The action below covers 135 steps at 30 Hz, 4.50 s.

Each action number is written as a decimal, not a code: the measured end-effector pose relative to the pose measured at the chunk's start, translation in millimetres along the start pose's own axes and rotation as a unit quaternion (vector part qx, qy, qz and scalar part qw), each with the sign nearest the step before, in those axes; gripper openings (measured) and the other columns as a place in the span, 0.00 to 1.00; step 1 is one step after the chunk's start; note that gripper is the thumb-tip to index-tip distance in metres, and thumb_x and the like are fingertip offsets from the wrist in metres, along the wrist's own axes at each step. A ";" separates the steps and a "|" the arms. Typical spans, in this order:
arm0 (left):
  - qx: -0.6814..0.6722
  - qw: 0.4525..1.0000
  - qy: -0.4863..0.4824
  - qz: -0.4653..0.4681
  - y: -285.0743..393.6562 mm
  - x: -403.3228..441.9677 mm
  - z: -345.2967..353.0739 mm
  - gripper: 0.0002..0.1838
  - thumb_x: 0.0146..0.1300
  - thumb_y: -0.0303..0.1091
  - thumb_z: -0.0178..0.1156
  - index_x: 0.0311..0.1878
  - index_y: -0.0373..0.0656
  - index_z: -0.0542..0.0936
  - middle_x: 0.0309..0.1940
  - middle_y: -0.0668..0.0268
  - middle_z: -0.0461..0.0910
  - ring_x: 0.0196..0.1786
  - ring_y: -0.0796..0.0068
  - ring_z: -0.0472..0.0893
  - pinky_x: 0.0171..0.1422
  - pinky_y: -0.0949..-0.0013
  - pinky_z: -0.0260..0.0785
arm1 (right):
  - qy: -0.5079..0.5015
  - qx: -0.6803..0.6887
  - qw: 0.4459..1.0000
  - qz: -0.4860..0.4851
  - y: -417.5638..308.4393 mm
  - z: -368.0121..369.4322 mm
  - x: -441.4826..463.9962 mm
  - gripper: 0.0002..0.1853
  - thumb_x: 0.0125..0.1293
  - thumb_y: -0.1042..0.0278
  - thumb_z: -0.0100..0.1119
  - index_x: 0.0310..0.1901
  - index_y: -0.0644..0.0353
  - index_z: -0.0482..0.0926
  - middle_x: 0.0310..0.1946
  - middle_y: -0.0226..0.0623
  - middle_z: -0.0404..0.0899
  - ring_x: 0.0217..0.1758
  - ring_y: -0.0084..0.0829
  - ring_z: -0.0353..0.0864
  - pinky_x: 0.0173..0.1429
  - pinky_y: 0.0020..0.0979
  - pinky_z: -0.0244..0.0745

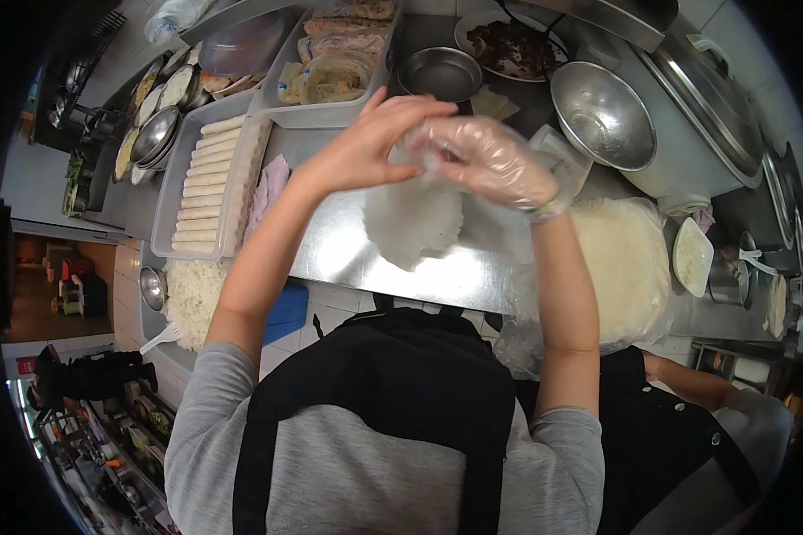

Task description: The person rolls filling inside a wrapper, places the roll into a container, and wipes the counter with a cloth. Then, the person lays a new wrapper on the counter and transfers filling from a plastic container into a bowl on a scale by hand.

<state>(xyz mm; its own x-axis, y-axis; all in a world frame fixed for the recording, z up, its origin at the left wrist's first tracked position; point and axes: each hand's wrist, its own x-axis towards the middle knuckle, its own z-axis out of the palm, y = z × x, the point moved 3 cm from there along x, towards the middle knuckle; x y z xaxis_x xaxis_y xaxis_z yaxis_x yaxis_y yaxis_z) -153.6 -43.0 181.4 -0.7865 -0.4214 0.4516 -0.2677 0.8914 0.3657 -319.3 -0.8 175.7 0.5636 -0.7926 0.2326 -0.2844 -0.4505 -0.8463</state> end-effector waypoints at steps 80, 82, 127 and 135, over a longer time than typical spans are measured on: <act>-0.187 0.944 0.123 -0.243 -23.7 -92.4 8.0 0.07 0.59 0.23 0.61 0.42 0.37 0.81 0.35 0.66 0.80 0.37 0.80 0.79 0.40 0.77 0.72 | 0.073 -0.380 0.919 -0.075 10.6 58.6 55.2 0.21 0.49 0.72 0.65 0.48 0.60 0.78 0.46 0.43 0.79 0.48 0.46 0.79 0.58 0.44 0.68; -0.262 0.910 0.205 -0.249 -37.9 -98.7 -7.6 0.10 0.59 0.23 0.61 0.45 0.37 0.79 0.37 0.66 0.80 0.40 0.77 0.79 0.42 0.76 0.72 | -0.050 -0.389 0.920 -0.006 -4.6 48.7 70.0 0.19 0.50 0.71 0.65 0.47 0.60 0.79 0.43 0.42 0.81 0.47 0.45 0.80 0.57 0.43 0.69; -0.100 0.973 0.115 -0.174 -76.5 -112.4 18.4 0.33 0.47 0.29 0.67 0.61 0.47 0.71 0.66 0.55 0.63 0.69 0.52 0.62 0.71 0.56 0.54 | 0.372 0.131 0.872 0.289 95.9 74.3 -45.3 0.06 0.61 0.75 0.57 0.39 0.64 0.77 0.26 0.26 0.75 0.24 0.15 0.71 0.27 0.20 0.72; -0.079 0.987 0.137 -0.010 -26.5 33.3 -59.7 0.15 0.53 0.36 0.62 0.43 0.39 0.80 0.33 0.57 0.82 0.35 0.59 0.82 0.42 0.61 0.75 | 0.354 0.083 0.929 0.065 -41.0 -20.8 -16.8 0.17 0.69 0.57 0.53 0.49 0.62 0.77 0.37 0.32 0.80 0.38 0.23 0.79 0.44 0.26 0.74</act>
<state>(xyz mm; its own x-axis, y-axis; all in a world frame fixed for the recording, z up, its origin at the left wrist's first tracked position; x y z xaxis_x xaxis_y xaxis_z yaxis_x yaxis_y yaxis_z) -139.6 -90.6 235.3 -0.5955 -0.4876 0.6385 -0.1745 0.8543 0.4896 -333.2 22.4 216.5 -0.1361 -0.9343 0.3295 -0.1571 -0.3080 -0.9383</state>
